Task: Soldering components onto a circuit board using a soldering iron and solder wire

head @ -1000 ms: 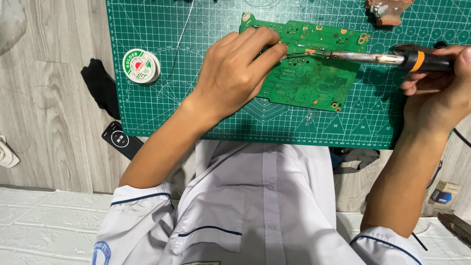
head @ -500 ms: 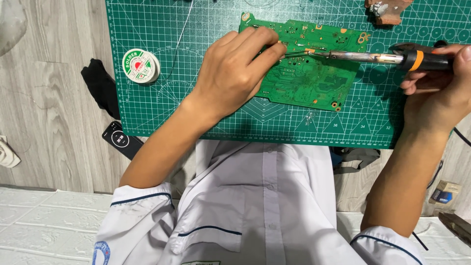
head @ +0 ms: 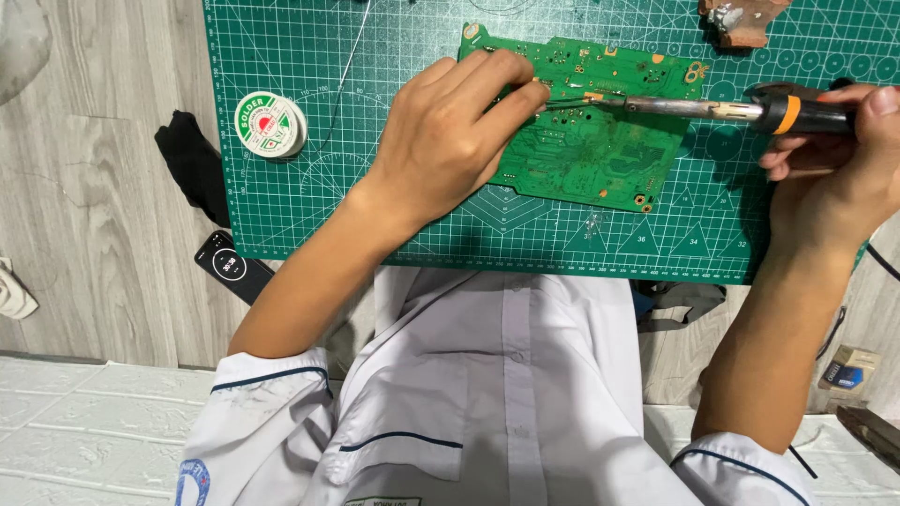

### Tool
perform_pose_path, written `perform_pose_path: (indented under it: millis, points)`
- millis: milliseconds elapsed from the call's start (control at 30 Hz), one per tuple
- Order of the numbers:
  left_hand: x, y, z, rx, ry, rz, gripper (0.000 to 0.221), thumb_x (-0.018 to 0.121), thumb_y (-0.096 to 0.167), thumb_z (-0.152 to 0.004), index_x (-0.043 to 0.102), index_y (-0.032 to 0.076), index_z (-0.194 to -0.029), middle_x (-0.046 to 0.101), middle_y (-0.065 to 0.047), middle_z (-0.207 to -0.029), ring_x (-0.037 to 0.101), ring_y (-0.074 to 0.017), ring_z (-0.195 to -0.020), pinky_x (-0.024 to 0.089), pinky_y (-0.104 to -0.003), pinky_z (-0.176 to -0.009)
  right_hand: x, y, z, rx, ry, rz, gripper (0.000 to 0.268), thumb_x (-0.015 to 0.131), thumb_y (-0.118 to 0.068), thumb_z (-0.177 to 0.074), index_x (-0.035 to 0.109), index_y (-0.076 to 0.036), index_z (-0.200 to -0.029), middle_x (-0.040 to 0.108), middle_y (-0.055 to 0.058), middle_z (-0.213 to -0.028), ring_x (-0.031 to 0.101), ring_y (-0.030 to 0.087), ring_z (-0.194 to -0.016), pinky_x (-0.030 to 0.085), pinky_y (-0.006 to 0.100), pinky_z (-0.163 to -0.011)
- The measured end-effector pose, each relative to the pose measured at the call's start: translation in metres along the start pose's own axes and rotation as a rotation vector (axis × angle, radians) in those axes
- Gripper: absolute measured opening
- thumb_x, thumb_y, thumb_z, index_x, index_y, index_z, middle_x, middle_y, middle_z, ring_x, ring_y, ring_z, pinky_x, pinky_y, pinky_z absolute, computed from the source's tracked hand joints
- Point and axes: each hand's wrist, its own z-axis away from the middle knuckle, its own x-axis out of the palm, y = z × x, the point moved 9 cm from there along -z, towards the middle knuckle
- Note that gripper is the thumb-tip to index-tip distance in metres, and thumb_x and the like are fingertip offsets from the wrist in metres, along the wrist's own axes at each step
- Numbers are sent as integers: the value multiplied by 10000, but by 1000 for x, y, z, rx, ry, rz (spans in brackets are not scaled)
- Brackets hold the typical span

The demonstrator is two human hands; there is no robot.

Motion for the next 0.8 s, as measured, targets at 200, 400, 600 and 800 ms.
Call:
perform_pose_path:
  millis: [200,400,600,800]
  points:
    - [0,-1,0,-5,-6,-1,110,687,-30,-877,680,14,-978,608,-59,-997,573,-202,-769,432,-325,-661,0,-1,0,-47,-20,57,389,480,-479,-1071,578,-109,-1144,608,84,-847,583,136,-646,428,194,-549]
    - [0,0,0,-7,-12,-5,105,697,-22,-883,678,22,-976,602,-54,-997,564,-198,-776,418,-322,-671,1,-3,0,-8,10,27,378,518,-479,-1041,584,-114,-1112,610,74,-829,565,129,-613,429,191,-544]
    - [2,0,1,-9,-38,-28,160,724,14,-901,690,24,-1058,606,-64,-1034,576,-189,-799,417,-317,-671,3,-6,1,-47,-15,59,393,509,-488,-1068,579,-106,-1126,612,84,-847,580,129,-633,439,184,-544]
    - [3,-2,2,-6,-16,-45,131,753,30,-914,713,23,-1039,603,-57,-1012,550,-182,-769,401,-317,-651,1,-3,-1,-46,-19,30,381,512,-470,-1070,579,-98,-1120,605,85,-836,570,135,-621,432,193,-539]
